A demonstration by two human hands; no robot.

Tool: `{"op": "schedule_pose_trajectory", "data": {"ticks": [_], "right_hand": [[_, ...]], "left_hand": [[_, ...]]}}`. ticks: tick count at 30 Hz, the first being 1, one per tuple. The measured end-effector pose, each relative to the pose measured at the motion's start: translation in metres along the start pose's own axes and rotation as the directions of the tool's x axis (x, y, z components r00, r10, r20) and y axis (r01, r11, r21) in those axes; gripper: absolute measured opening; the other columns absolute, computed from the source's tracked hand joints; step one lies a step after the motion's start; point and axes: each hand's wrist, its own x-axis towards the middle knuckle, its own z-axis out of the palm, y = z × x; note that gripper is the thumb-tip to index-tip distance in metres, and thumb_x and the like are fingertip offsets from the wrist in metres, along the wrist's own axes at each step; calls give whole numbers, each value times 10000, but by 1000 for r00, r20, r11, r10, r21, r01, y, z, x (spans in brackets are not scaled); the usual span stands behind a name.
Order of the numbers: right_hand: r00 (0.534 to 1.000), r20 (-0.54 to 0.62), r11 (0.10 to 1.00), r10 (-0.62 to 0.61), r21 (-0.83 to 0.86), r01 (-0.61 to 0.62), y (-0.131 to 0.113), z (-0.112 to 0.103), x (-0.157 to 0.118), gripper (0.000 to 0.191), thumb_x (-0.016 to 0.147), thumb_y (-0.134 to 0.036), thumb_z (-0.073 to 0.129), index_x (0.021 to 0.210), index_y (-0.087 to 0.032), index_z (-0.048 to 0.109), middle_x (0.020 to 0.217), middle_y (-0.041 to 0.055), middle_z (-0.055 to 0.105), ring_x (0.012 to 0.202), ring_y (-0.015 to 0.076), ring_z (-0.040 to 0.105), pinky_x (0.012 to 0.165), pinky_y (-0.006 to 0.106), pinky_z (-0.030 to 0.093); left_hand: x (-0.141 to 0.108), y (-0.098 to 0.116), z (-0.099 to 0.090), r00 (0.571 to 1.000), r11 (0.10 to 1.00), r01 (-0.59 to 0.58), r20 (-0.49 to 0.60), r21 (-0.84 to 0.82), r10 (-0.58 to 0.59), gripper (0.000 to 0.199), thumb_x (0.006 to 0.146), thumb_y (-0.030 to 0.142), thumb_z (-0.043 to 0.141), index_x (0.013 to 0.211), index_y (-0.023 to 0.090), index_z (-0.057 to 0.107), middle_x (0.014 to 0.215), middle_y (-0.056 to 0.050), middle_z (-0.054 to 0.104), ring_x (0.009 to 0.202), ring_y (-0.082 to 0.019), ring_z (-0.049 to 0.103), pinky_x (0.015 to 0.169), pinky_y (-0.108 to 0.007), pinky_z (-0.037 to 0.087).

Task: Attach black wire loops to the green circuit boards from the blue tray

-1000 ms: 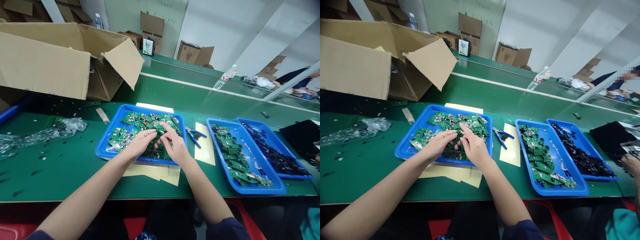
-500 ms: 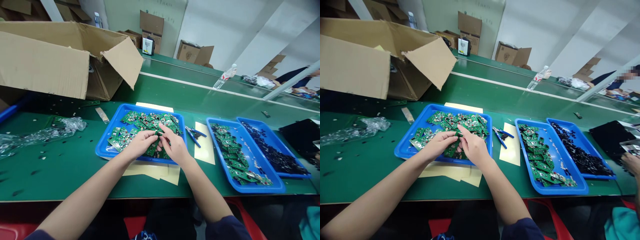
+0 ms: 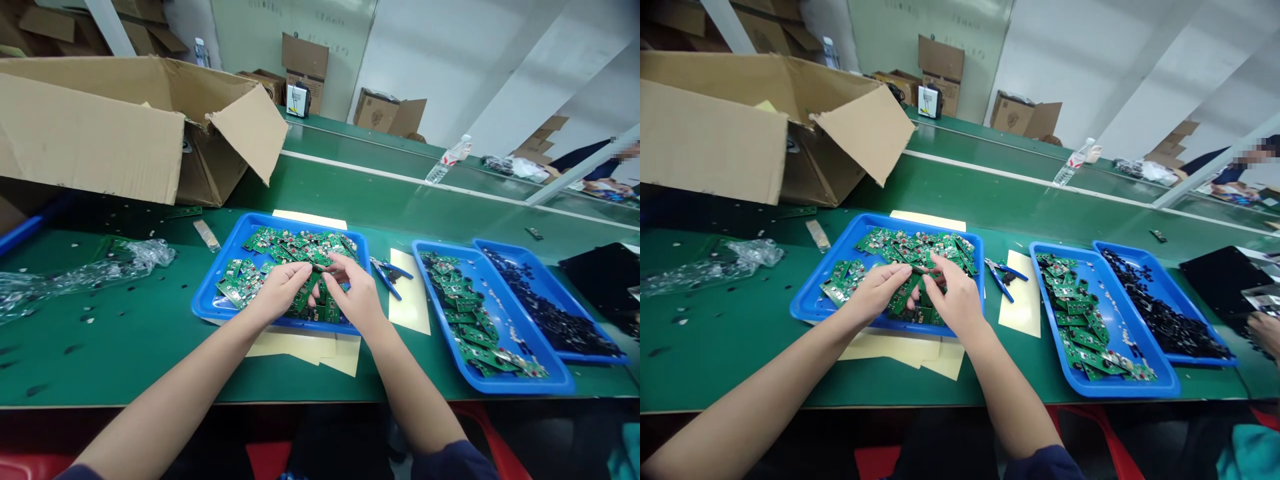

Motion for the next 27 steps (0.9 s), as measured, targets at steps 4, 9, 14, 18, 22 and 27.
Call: {"op": "schedule_pose_trajectory", "data": {"ticks": [4,9,14,18,22,27], "right_hand": [[998,8,998,-57,-28,57,1,-4,3,170,850,-204,483,880,-184,649,853,69,691,775,185,650,687,315,532],[997,-39,996,-66,-65,63,2,-8,5,153,853,-201,494,842,-183,646,815,60,688,742,177,647,667,304,532],[984,-58,977,-168,-143,158,1,-5,5,189,879,-185,453,886,-197,642,810,65,671,752,178,637,702,316,536],[942,-224,963,-248,-165,215,1,-9,7,335,862,-136,434,1175,-220,519,1059,100,626,1010,220,591,866,411,507],[822,-465,942,-330,-215,256,3,-16,6,344,812,-120,497,1135,-230,538,993,106,624,943,244,594,782,440,521],[927,-239,957,-290,-71,281,-2,-12,1,165,819,-176,493,925,-218,612,680,37,618,582,165,567,536,321,497]], "left_hand": [[0,0,-2,999,999,-16,-27,34,17,343,873,355,434,642,136,561,596,-10,613,489,-109,576,570,-231,459],[-1,1,-3,999,997,-8,39,81,5,386,885,389,415,633,140,566,595,-15,622,473,-106,568,557,-227,453],[-4,6,-3,972,987,11,228,162,-48,431,883,413,415,603,138,593,532,-24,606,488,-119,563,603,-241,463],[-4,6,-3,991,990,-11,134,138,-7,384,846,434,468,685,133,642,648,-41,647,575,-147,593,613,-258,480],[-3,2,-6,995,996,-49,-81,75,55,355,809,439,529,936,144,679,771,-44,670,690,-166,604,679,-283,497],[-4,0,-8,988,989,-145,-51,36,147,396,756,350,636,1116,187,621,980,-78,662,886,-195,600,799,-317,488]]}}
